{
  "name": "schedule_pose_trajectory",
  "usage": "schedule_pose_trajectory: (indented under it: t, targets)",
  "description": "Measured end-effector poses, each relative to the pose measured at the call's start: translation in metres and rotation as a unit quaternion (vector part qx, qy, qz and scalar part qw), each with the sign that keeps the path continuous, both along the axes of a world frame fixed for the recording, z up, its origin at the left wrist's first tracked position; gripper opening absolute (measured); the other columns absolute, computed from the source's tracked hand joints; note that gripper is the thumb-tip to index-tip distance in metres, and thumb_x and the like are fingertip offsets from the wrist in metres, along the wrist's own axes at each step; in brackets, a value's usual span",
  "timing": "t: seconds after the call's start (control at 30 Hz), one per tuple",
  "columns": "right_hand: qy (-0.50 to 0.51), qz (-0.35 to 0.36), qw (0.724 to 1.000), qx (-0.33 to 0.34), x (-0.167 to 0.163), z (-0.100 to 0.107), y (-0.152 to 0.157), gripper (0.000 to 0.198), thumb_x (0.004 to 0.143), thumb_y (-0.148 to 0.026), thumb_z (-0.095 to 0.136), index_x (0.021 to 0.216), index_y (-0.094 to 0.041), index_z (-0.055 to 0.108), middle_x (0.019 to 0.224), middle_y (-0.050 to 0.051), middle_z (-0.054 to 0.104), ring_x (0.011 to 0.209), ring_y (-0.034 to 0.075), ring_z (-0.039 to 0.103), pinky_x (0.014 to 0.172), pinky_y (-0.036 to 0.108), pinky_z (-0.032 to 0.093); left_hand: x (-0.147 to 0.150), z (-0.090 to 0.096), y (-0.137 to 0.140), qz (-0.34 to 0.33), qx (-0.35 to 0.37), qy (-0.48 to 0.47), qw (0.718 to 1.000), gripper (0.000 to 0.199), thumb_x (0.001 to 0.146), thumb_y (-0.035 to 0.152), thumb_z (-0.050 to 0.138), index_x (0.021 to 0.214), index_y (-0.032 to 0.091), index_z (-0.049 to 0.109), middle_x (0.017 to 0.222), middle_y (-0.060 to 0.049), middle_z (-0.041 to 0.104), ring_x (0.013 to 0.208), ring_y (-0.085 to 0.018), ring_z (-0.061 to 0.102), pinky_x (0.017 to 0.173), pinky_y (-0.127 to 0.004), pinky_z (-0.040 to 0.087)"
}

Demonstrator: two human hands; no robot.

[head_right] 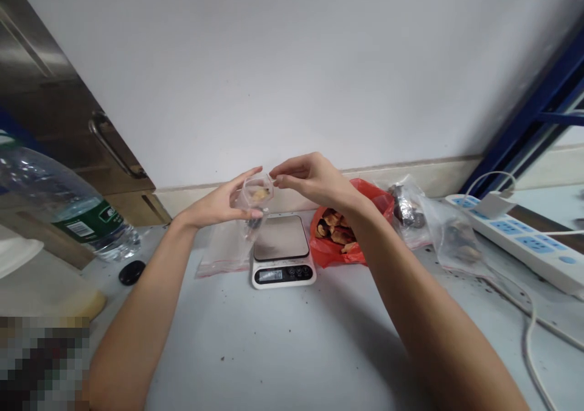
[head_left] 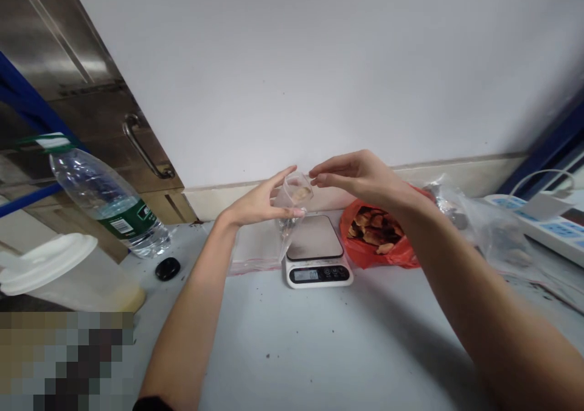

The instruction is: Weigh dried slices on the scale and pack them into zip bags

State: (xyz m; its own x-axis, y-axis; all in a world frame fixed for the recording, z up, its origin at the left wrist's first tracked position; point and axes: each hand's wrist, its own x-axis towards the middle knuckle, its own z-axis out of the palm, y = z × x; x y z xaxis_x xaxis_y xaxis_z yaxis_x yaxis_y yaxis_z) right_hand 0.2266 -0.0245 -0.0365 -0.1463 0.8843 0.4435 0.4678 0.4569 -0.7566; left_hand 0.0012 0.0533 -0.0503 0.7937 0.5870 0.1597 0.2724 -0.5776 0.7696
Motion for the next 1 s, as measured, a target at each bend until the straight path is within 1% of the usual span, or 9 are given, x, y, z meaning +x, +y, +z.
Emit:
schedule_pose_trajectory:
  t: [0.13, 0.27, 0.37, 0.47, 0.63, 0.7, 0.8, 0.9, 1.0]
  targets:
    - [-0.052, 0.033, 0.996, 0.069, 0.009, -0.002, 0.001, 0.029, 0.083, -0.030, 0.064, 0.108, -0.024, 0.077, 0.122, 0.009, 0.072, 0.115, 0.028, 0.065, 0.098, 0.047, 0.053, -0.002, 0.001, 0.001, -0.054, -0.042, -0.057, 0.996, 0.105, 0.078, 0.044, 0.079, 0.161, 0.016, 0.021, 0.158, -0.019, 0.040, 0.146, -0.036, 0.037, 0.118, -0.051, 0.034]
    - [-0.147, 0.038, 0.983, 0.101, 0.014, -0.002, 0.000, 0.026, 0.081, -0.037, 0.068, 0.103, -0.026, 0.077, 0.142, 0.011, 0.060, 0.130, 0.032, 0.056, 0.099, 0.051, 0.051, -0.003, -0.002, 0.001, -0.108, -0.057, -0.069, 0.990, 0.097, 0.083, 0.041, 0.076, 0.160, 0.017, 0.022, 0.160, -0.018, 0.038, 0.147, -0.036, 0.035, 0.119, -0.050, 0.033]
    - [-0.166, 0.051, 0.981, 0.091, 0.013, -0.001, -0.001, 0.020, 0.084, -0.043, 0.067, 0.087, -0.024, 0.075, 0.136, 0.012, 0.064, 0.131, 0.033, 0.055, 0.100, 0.051, 0.051, -0.002, -0.004, 0.000, -0.142, -0.061, -0.062, 0.986, 0.088, 0.084, 0.037, 0.073, 0.159, 0.023, 0.029, 0.163, -0.012, 0.034, 0.149, -0.035, 0.031, 0.120, -0.049, 0.029]
    - [-0.163, 0.066, 0.982, 0.072, 0.011, 0.000, 0.000, 0.021, 0.086, -0.041, 0.064, 0.079, -0.023, 0.071, 0.129, 0.012, 0.066, 0.124, 0.030, 0.060, 0.096, 0.048, 0.053, 0.000, -0.007, 0.001, -0.145, -0.074, -0.059, 0.985, 0.085, 0.080, 0.035, 0.073, 0.156, 0.023, 0.037, 0.165, -0.010, 0.028, 0.151, -0.033, 0.028, 0.120, -0.045, 0.030]
    - [-0.141, 0.057, 0.988, 0.030, 0.009, 0.000, 0.000, 0.021, 0.086, -0.040, 0.063, 0.077, -0.021, 0.067, 0.131, 0.013, 0.064, 0.103, 0.025, 0.067, 0.086, 0.041, 0.057, 0.000, -0.008, 0.002, -0.127, -0.125, -0.071, 0.981, 0.078, 0.077, 0.039, 0.071, 0.149, 0.022, 0.047, 0.155, -0.010, 0.048, 0.143, -0.031, 0.044, 0.112, -0.041, 0.041]
    - [-0.128, 0.056, 0.990, 0.013, 0.009, -0.001, -0.003, 0.021, 0.085, -0.040, 0.063, 0.076, -0.021, 0.064, 0.128, 0.012, 0.066, 0.093, 0.022, 0.068, 0.082, 0.039, 0.057, -0.001, -0.006, 0.002, -0.112, -0.107, -0.062, 0.986, 0.067, 0.078, 0.039, 0.071, 0.141, 0.022, 0.057, 0.145, -0.010, 0.059, 0.135, -0.030, 0.052, 0.107, -0.040, 0.045]
    - [-0.110, 0.055, 0.992, -0.005, 0.011, -0.003, -0.008, 0.018, 0.086, -0.039, 0.061, 0.079, -0.022, 0.062, 0.106, 0.009, 0.073, 0.086, 0.020, 0.068, 0.078, 0.036, 0.055, -0.003, -0.002, 0.002, -0.080, -0.059, -0.036, 0.994, 0.051, 0.080, 0.039, 0.070, 0.128, 0.020, 0.067, 0.123, -0.010, 0.073, 0.115, -0.027, 0.066, 0.097, -0.037, 0.050]
    - [-0.100, 0.047, 0.994, 0.003, 0.014, -0.008, -0.011, 0.016, 0.087, -0.036, 0.060, 0.082, -0.022, 0.060, 0.084, 0.005, 0.071, 0.078, 0.019, 0.065, 0.072, 0.032, 0.052, -0.001, 0.001, -0.001, -0.060, -0.017, -0.022, 0.998, 0.043, 0.084, 0.037, 0.069, 0.123, 0.019, 0.069, 0.109, -0.009, 0.077, 0.098, -0.023, 0.071, 0.088, -0.034, 0.053]
    - [-0.091, 0.053, 0.994, 0.013, 0.018, -0.013, -0.012, 0.013, 0.087, -0.033, 0.059, 0.081, -0.021, 0.058, 0.080, 0.003, 0.070, 0.074, 0.016, 0.064, 0.069, 0.030, 0.051, 0.002, 0.004, -0.006, -0.063, 0.018, -0.024, 0.998, 0.035, 0.086, 0.037, 0.069, 0.117, 0.020, 0.072, 0.109, -0.009, 0.077, 0.095, -0.021, 0.070, 0.085, -0.032, 0.053]
